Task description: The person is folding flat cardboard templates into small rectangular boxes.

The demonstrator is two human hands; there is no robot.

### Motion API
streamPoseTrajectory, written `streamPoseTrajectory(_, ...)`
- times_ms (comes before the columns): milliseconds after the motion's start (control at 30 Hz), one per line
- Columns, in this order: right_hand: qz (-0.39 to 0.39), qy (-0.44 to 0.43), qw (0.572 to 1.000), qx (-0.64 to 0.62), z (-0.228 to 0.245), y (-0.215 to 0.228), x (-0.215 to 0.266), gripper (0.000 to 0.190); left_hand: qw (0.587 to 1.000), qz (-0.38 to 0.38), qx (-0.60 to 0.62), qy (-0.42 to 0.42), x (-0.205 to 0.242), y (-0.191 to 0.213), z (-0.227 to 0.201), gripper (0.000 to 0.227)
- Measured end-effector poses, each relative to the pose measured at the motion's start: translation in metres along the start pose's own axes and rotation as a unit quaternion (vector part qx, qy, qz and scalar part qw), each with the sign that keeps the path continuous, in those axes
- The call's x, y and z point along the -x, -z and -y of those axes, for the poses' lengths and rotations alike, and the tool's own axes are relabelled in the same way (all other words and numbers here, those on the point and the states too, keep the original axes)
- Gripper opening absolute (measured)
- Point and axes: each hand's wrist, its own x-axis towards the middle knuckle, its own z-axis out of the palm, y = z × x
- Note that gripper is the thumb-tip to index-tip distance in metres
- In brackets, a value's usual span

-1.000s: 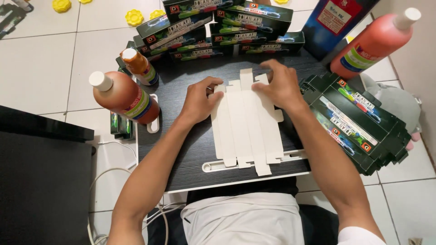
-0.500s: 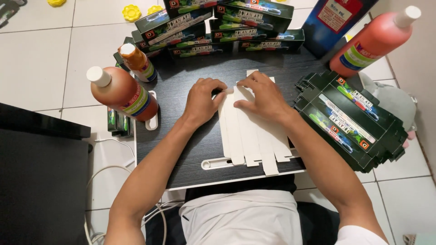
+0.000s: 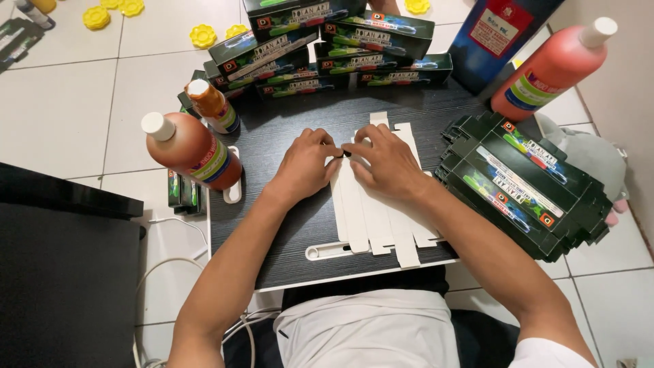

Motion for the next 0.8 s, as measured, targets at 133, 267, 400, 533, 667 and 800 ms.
streamPoseTrajectory(133, -0.029, 0.025, 0.999, 0.006, 0.007, 0.001, 0.001, 0.029, 1.000, 0.003, 0.025, 0.017, -0.002, 0.005, 0.000, 0.013)
streamPoseTrajectory(267, -0.006, 0.005, 1.000, 0.023, 0.009, -0.002, 0.004, 0.032, 1.000, -0.020, -0.003, 0.012, 0.003, 0.000, -0.005, 0.014)
streamPoseTrajectory(400, -0.004, 0.007, 0.999, 0.053, 0.006, -0.007, 0.003, 0.035, 0.998, -0.037, -0.040, 0.013, -0.001, -0.015, 0.003, 0.017)
streamPoseTrajectory(533, 0.019, -0.003, 0.998, 0.062, 0.008, -0.007, 0.002, 0.038, 0.993, -0.029, -0.107, 0.043, 0.002, -0.009, -0.012, 0.018)
streamPoseTrajectory(667, -0.027, 0.014, 0.999, 0.045, 0.007, -0.010, 0.002, 0.037, 0.988, 0.011, -0.128, 0.084, -0.001, -0.010, -0.012, 0.019)
streamPoseTrajectory(800, -0.049, 0.017, 0.998, 0.043, 0.006, -0.016, 0.004, 0.036, 0.988, 0.020, -0.124, 0.093, 0.002, -0.005, -0.019, 0.019)
